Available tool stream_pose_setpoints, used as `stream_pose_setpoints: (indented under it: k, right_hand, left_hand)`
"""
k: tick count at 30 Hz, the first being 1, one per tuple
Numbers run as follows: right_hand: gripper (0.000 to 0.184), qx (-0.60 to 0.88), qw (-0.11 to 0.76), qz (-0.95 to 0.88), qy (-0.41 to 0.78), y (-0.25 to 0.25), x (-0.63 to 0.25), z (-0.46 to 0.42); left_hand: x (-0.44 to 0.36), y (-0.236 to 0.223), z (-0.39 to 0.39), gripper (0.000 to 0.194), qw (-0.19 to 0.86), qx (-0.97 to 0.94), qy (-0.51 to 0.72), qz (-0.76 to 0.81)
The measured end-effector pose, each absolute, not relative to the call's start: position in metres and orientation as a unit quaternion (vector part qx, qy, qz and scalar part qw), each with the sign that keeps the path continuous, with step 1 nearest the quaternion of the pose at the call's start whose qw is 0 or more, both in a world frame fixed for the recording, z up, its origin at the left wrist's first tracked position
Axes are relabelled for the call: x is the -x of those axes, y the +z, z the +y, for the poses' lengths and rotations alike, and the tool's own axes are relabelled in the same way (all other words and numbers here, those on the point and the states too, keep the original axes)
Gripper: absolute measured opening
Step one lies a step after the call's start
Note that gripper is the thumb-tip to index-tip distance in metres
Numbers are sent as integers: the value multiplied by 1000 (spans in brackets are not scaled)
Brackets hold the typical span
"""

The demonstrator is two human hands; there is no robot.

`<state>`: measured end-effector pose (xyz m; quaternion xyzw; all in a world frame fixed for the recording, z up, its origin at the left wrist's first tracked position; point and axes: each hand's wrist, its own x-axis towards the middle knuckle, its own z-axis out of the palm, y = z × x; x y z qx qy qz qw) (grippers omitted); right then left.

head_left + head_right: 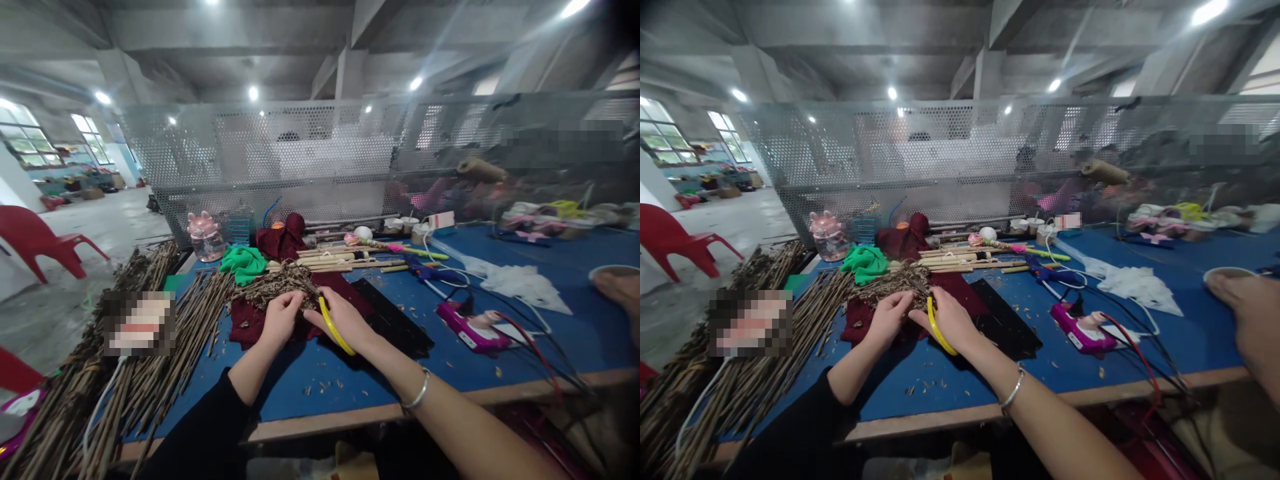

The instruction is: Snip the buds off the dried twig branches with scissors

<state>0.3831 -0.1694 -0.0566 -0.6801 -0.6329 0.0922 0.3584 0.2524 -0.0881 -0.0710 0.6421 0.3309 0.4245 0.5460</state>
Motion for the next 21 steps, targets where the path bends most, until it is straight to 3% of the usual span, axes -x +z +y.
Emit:
stream_pose_setpoints:
  k: [8,21]
  right_hand:
    - [59,642,346,-680,79,-55,-386,-145]
    - [63,616,362,-699,20,-65,-398,-152]
  left_hand:
    - [-253,-71,-86,26,588,-620,416,311]
    - [-253,-72,-91,26,556,-690,362,288]
